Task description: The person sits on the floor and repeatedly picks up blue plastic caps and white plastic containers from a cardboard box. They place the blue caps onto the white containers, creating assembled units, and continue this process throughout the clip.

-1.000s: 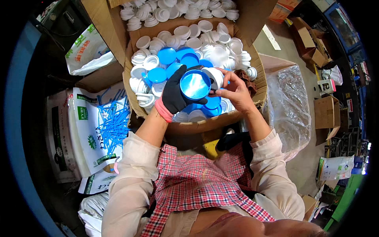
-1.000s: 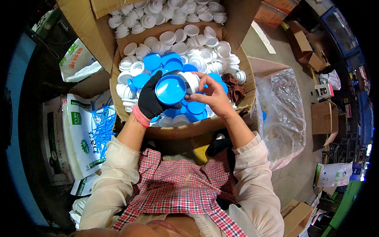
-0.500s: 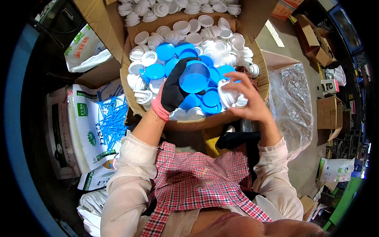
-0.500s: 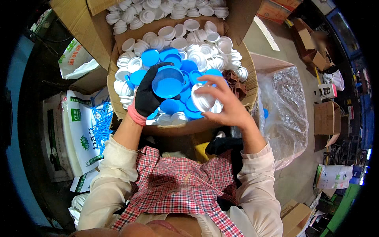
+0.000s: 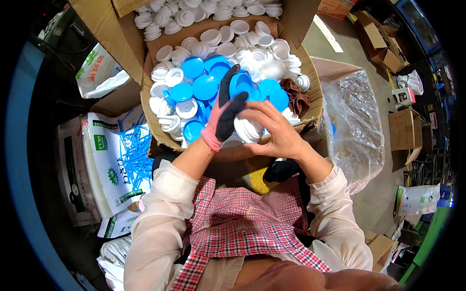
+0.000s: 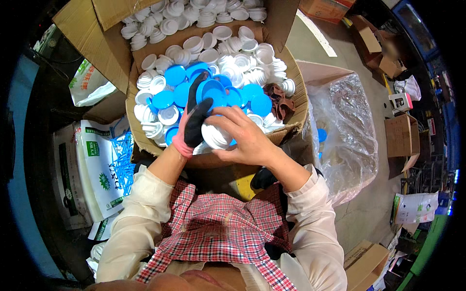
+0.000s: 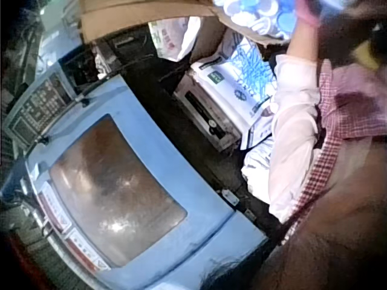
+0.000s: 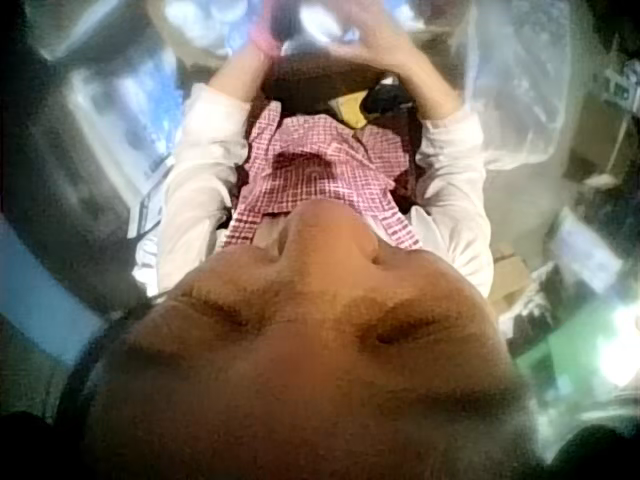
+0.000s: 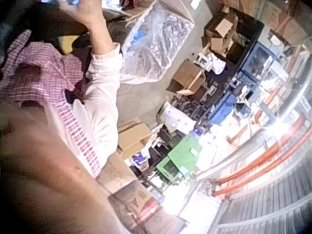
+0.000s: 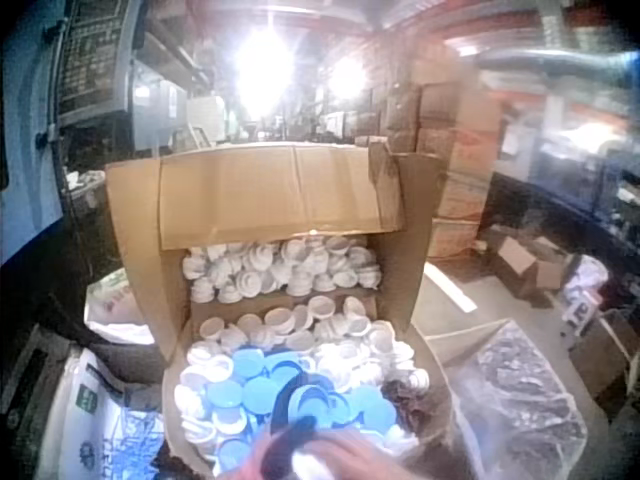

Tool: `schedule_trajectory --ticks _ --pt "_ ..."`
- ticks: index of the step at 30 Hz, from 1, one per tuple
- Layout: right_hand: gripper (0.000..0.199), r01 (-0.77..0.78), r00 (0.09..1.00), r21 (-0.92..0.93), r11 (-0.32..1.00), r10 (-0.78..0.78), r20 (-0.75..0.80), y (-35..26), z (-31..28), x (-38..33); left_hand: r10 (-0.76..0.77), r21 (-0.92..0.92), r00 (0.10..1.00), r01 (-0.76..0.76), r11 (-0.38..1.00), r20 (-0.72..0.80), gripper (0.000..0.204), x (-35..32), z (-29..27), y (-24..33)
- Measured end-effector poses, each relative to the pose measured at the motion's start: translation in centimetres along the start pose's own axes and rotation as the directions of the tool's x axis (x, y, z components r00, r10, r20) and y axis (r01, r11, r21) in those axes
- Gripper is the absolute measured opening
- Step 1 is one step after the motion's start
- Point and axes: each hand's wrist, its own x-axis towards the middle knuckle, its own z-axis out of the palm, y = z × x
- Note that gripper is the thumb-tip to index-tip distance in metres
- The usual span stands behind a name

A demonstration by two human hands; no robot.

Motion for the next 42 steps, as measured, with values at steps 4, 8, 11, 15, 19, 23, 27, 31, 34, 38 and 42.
schedule_trajectory --ticks 4,8,11,15,19,23,27,31,34,38,42 --pt "0.065 -0.119 0.971 0.382 0.916 0.188 -0.149 0.2 -1.7 -0.3 -0.242 -0.482 0.953 0.300 0.823 0.179 0.064 1.0 -2.2 -1.4" --pt "0.064 -0.024 0.964 0.205 0.978 0.078 -0.256 0.0 -2.1 -0.2 -0.410 -0.717 0.836 0.533 0.449 0.364 0.081 0.8 -0.7 -0.8" --pt "0.062 -0.005 0.977 -0.015 1.000 0.002 -0.215 -0.7 -1.4 0.4 -0.435 -0.701 0.821 0.554 0.448 0.370 0.075 0.3 -0.6 -1.0" --pt "0.065 0.016 0.978 -0.156 0.988 -0.048 -0.204 -0.1 -1.1 0.5 -0.393 -0.646 0.850 0.523 0.556 0.350 0.067 0.0 -0.2 -0.3" --pt "0.070 0.021 0.986 -0.205 0.979 -0.054 -0.156 -0.3 -1.4 0.8 -0.428 -0.613 0.848 0.524 0.591 0.313 0.067 -0.2 -0.3 0.2" --pt "0.077 0.028 0.994 -0.197 0.980 -0.048 -0.098 -0.2 -1.1 0.7 -0.436 -0.495 0.855 0.519 0.697 0.282 0.068 -0.2 -0.3 0.8" --pt "0.079 0.030 0.997 -0.211 0.977 -0.045 -0.069 -0.3 -1.2 0.8 -0.528 -0.385 0.818 0.574 0.723 0.228 0.070 -0.4 -0.5 0.9" --pt "0.075 -0.004 0.997 -0.196 0.981 -0.011 -0.079 -0.4 -0.9 0.8 -0.525 -0.405 0.818 0.573 0.713 0.235 0.068 -0.3 -0.6 0.7" --pt "0.075 -0.006 0.997 -0.208 0.978 -0.010 -0.078 -0.4 -0.9 0.7 -0.504 -0.395 0.833 0.552 0.735 0.227 0.067 -0.3 -0.4 0.4" --pt "0.075 -0.013 0.997 -0.200 0.980 -0.003 -0.081 -0.4 -0.8 0.7 -0.481 -0.373 0.850 0.526 0.765 0.214 0.066 -0.4 -0.4 0.2" --pt "0.077 -0.007 0.998 -0.214 0.977 -0.008 -0.070 -0.5 -0.8 0.7 -0.433 -0.313 0.879 0.476 0.821 0.201 0.065 -0.9 -0.2 0.1"
